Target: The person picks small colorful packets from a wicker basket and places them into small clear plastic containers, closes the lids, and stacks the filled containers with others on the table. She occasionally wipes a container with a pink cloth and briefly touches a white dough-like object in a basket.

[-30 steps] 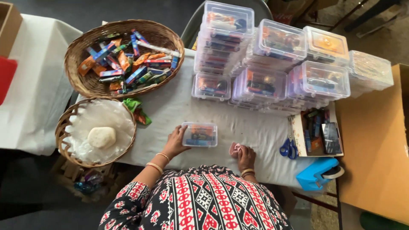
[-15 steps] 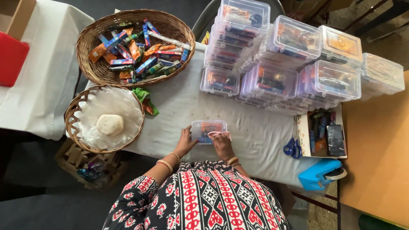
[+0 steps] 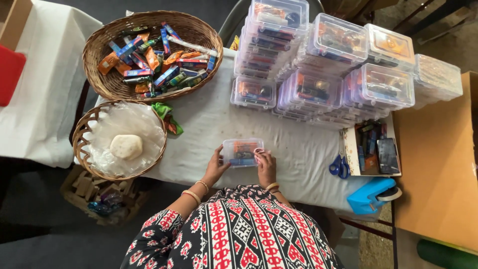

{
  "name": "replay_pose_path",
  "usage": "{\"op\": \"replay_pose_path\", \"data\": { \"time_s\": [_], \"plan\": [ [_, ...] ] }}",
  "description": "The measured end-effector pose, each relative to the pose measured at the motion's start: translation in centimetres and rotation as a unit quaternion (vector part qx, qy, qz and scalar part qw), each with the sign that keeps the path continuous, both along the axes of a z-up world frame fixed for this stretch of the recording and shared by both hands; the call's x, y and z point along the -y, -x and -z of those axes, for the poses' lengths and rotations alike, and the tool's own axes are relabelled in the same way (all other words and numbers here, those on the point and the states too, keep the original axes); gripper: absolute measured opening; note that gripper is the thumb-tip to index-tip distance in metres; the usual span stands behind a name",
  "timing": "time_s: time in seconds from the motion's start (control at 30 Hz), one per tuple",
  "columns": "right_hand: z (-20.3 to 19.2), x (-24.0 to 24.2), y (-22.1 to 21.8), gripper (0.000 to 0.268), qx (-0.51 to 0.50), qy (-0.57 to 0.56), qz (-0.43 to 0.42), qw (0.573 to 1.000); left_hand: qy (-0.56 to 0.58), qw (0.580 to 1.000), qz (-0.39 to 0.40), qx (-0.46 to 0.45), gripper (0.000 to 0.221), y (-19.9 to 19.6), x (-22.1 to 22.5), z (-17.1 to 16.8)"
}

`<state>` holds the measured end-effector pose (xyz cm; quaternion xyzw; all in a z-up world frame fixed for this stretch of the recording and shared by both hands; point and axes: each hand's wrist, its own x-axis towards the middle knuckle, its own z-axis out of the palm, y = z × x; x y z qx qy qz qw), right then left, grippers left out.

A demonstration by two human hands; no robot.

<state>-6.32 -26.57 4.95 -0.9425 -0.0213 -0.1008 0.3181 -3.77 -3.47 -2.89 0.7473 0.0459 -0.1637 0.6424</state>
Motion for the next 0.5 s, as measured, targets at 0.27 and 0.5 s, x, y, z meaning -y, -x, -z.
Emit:
{"op": "replay_pose_path", "data": {
  "time_s": [0.27,0.5],
  "plan": [
    [1.3,-3.5,0.7,0.040,0.064,-0.007,-0.259,0.964,0.061,0.998,0.021,-0.011,0.087,0.1,0.0,0.2],
    [3.8,4.0,1.6,0.031,0.081,-0.017,-0.047,0.995,0.109,0.992,0.024,-0.064,0.088,-0.3,-0.6,-0.8]
  ]
}}
